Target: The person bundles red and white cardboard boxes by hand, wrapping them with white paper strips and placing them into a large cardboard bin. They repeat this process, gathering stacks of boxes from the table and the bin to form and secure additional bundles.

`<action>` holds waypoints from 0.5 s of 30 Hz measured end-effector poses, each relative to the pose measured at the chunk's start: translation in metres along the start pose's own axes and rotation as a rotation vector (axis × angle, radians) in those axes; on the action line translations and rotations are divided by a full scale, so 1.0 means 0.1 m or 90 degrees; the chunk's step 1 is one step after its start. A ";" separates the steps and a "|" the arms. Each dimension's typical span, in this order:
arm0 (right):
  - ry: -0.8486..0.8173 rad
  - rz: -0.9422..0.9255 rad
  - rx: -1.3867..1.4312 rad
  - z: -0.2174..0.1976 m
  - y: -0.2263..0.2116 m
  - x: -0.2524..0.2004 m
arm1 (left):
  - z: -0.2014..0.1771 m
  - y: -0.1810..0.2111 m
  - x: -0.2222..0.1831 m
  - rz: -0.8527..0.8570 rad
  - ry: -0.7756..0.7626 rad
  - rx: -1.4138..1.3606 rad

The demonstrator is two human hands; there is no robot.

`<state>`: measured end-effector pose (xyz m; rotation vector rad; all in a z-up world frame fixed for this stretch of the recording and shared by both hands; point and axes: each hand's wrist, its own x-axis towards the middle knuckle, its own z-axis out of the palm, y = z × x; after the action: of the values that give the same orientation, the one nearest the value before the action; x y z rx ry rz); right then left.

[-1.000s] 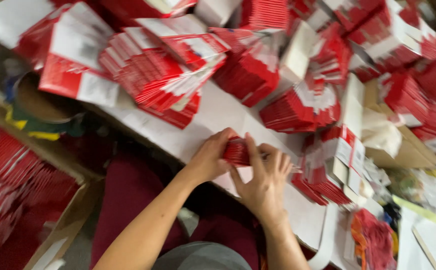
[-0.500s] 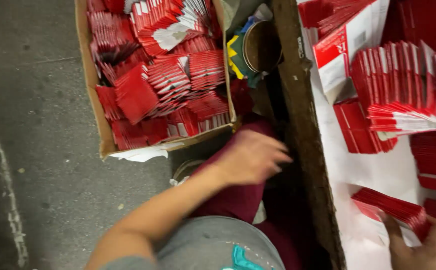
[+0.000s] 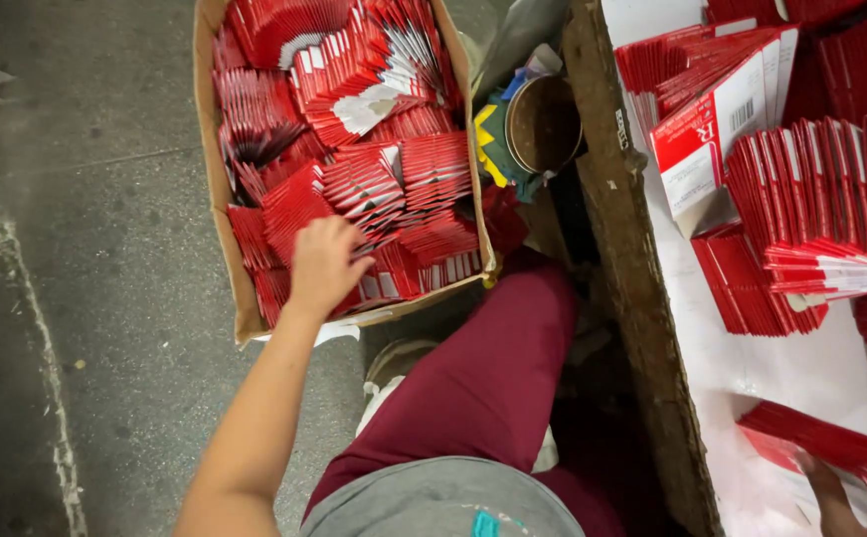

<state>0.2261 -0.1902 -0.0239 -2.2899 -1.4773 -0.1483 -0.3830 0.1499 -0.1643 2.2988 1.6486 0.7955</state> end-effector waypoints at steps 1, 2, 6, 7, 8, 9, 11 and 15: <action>-0.008 0.006 -0.006 -0.03 0.02 -0.03 | 0.04 0.09 0.06 0.079 -0.036 0.039; -0.004 0.008 -0.009 -0.09 -0.09 -0.02 | 0.15 0.08 0.11 0.083 -0.035 0.035; 0.038 -0.021 -0.066 -0.41 -0.93 0.09 | 0.60 0.02 0.25 0.165 -0.018 0.121; 0.074 -0.067 -0.107 -0.50 -1.24 0.15 | 0.72 -0.03 0.27 0.165 -0.017 0.125; 0.078 -0.061 -0.107 -0.49 -1.14 0.14 | 0.57 0.09 0.30 0.172 -0.016 0.125; 0.052 -0.078 -0.082 -0.47 -1.04 0.13 | 0.43 0.20 0.33 0.126 0.030 0.050; 0.023 -0.087 -0.055 -0.44 -0.83 0.05 | 0.19 0.33 0.33 0.084 0.066 -0.024; 0.023 -0.071 0.045 -0.29 -0.46 -0.09 | -0.45 0.45 0.28 -0.192 0.026 -0.268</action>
<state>0.1851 -0.1930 0.0127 -2.1384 -1.5677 -0.1652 -0.3638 0.1536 -0.0974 1.7153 1.6059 1.0066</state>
